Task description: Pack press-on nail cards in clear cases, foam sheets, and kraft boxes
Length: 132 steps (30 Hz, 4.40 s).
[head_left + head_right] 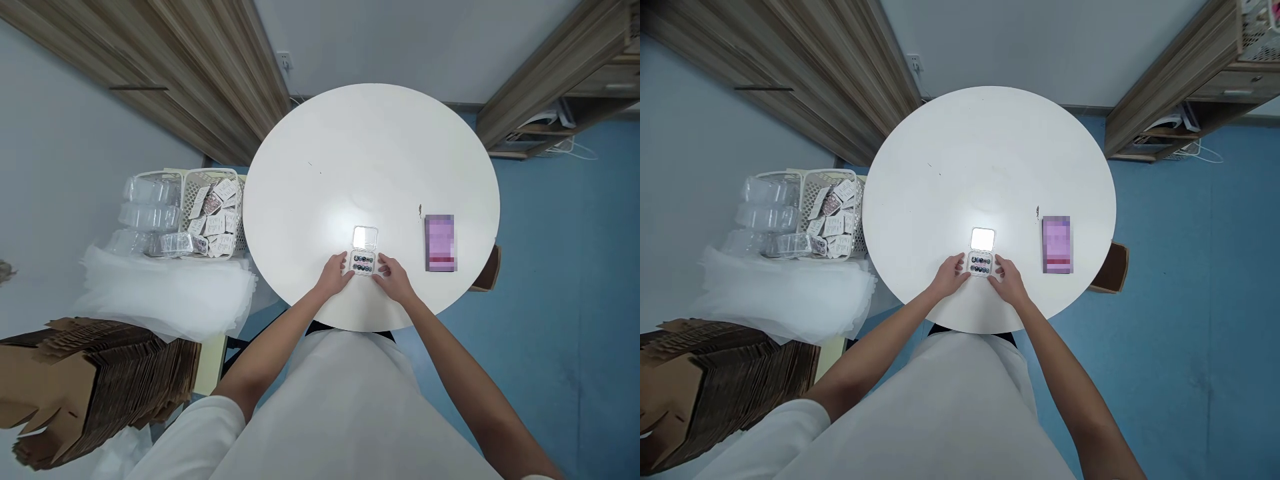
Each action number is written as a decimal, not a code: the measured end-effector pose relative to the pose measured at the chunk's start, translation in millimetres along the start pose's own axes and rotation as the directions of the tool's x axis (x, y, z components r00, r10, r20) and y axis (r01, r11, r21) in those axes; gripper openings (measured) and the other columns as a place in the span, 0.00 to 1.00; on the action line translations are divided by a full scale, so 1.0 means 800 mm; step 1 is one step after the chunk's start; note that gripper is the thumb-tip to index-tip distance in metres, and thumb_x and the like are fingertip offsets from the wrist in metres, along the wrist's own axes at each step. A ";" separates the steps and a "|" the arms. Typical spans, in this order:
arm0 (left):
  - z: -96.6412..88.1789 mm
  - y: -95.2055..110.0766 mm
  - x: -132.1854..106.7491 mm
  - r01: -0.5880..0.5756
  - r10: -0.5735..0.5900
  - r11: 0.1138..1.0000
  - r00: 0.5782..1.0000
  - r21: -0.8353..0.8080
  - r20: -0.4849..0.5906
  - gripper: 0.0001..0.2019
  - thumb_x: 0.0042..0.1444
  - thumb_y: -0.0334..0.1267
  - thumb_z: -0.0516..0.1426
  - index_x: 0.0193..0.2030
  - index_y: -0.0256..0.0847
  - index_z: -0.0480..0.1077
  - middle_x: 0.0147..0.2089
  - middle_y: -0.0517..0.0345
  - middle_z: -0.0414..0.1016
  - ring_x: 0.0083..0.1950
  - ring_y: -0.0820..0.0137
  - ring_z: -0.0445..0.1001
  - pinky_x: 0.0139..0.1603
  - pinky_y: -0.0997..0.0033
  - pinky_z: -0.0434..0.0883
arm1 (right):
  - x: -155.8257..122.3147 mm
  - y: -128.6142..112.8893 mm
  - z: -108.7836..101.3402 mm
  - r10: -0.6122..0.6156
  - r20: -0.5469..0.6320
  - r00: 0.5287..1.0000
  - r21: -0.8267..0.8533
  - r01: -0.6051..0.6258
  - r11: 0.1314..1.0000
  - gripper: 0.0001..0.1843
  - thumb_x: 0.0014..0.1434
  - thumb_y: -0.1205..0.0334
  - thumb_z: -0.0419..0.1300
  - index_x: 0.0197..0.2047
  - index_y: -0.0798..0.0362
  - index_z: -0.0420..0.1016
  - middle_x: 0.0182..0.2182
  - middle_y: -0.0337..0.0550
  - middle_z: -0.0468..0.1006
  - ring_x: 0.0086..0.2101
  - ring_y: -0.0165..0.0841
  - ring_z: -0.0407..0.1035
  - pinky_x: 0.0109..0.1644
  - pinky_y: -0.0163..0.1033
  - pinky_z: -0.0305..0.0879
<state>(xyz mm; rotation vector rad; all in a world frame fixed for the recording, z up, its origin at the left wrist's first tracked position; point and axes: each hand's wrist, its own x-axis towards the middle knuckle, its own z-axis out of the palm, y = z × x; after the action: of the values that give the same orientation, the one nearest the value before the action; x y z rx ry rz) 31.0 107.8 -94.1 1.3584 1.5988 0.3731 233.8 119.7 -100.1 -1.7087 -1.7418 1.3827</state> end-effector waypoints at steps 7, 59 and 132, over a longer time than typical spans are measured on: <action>0.014 0.011 0.006 0.033 -0.038 0.986 0.999 -0.165 -0.027 0.17 0.49 0.28 0.51 0.47 0.39 0.65 0.41 0.54 0.66 0.39 0.71 0.64 0.41 0.69 0.65 | 0.011 -0.019 0.006 0.241 0.040 0.970 0.293 -0.242 0.925 0.32 0.44 0.67 0.54 0.55 0.49 0.60 0.44 0.43 0.67 0.36 0.29 0.65 0.41 0.39 0.66; -0.060 0.091 -0.112 0.122 -0.054 0.487 0.992 -0.865 0.109 0.24 0.46 0.37 0.61 0.51 0.40 0.64 0.33 0.56 0.74 0.29 0.78 0.69 0.37 0.71 0.69 | -0.066 -0.143 -0.062 -0.138 0.235 0.962 0.722 -0.078 0.687 0.21 0.53 0.49 0.53 0.50 0.45 0.65 0.47 0.45 0.71 0.46 0.37 0.66 0.45 0.47 0.65; -0.023 0.091 -0.094 -0.222 0.202 0.951 0.973 -0.217 -0.110 0.31 0.48 0.44 0.57 0.59 0.46 0.54 0.46 0.54 0.64 0.34 0.76 0.68 0.39 0.69 0.69 | -0.085 -0.084 -0.046 0.037 -0.002 0.999 0.488 -0.031 0.872 0.34 0.50 0.49 0.55 0.58 0.49 0.50 0.24 0.34 0.65 0.24 0.28 0.62 0.31 0.36 0.61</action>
<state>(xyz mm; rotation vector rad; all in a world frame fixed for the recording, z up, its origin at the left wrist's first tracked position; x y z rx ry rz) 51.9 71.6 3.9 1.3528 1.4316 0.7327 239.8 85.9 -3.7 -1.4603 -1.2115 1.6497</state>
